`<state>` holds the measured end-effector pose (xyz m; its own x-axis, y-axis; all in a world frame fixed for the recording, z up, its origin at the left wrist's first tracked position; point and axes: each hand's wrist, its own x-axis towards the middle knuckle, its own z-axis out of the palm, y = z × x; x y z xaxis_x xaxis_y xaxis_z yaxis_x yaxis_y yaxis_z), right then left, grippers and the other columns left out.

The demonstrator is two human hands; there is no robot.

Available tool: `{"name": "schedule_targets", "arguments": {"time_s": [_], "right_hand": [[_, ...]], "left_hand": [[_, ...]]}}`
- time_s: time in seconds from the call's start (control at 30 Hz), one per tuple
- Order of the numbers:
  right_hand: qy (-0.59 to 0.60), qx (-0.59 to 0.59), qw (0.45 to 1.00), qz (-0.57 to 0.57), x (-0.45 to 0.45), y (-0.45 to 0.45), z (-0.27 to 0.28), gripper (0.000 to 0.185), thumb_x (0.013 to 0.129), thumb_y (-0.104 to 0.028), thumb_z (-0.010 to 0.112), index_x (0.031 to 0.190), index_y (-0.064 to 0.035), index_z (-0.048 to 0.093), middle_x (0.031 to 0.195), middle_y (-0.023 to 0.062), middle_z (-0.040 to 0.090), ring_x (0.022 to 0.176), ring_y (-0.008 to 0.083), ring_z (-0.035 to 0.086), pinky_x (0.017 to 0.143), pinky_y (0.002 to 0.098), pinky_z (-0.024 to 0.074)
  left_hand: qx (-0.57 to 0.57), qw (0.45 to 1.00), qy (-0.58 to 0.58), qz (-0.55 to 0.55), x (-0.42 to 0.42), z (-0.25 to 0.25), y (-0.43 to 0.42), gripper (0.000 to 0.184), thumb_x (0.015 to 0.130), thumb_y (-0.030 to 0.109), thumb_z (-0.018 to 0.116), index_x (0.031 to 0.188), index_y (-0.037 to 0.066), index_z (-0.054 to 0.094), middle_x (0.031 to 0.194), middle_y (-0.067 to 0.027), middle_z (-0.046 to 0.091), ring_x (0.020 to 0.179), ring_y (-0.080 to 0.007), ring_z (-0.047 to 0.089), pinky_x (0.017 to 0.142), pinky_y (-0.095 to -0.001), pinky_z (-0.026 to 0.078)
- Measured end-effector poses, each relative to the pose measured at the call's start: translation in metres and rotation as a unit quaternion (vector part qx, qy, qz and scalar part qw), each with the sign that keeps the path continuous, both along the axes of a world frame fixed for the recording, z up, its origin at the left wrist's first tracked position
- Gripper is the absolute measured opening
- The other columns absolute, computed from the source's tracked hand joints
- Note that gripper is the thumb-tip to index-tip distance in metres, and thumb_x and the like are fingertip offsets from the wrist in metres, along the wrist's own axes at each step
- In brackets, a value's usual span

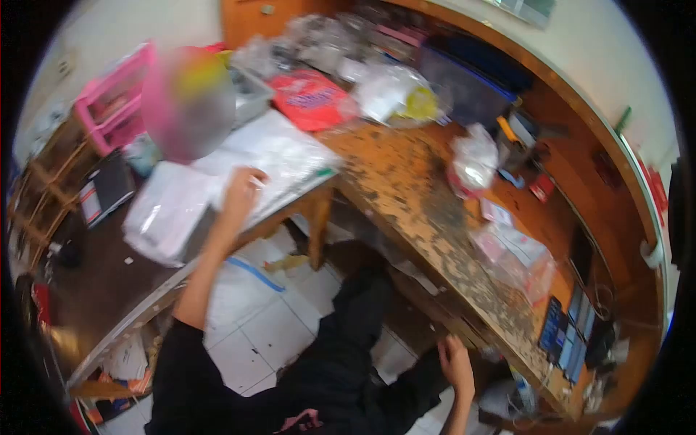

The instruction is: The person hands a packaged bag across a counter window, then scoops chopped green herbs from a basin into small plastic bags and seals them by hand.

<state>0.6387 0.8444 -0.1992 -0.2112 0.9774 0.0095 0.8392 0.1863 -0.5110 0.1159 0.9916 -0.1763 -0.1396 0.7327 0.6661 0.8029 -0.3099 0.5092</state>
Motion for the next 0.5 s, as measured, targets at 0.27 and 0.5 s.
{"name": "schedule_targets", "arguments": {"time_s": [0.27, 0.5], "right_hand": [[0.011, 0.344, 0.887, -0.307, 0.061, 0.043, -0.032, 0.010, 0.091, -0.004, 0.049, 0.089, 0.0027, 0.057, 0.083, 0.0149, 0.055, 0.076, 0.0271, 0.054, 0.071, 0.0344, 0.0451], [-0.020, 0.426, 0.779, -0.459, 0.089, 0.071, -0.085, 0.026, 0.096, -0.013, 0.041, 0.096, 0.0050, 0.059, 0.089, 0.0152, 0.057, 0.088, 0.0291, 0.053, 0.080, 0.0395, 0.0439]], "left_hand": [[-0.080, 0.977, 0.193, -0.046, -0.006, -0.023, 0.058, 0.016, 0.074, 0.004, 0.056, 0.090, 0.001, 0.054, 0.090, -0.0155, 0.051, 0.086, -0.0311, 0.051, 0.076, -0.0352, 0.042], [-0.226, 0.971, 0.044, 0.063, 0.003, -0.010, 0.029, 0.026, 0.071, -0.004, 0.050, 0.096, -0.001, 0.052, 0.093, -0.0143, 0.048, 0.090, -0.0284, 0.052, 0.081, -0.0301, 0.040]]}}
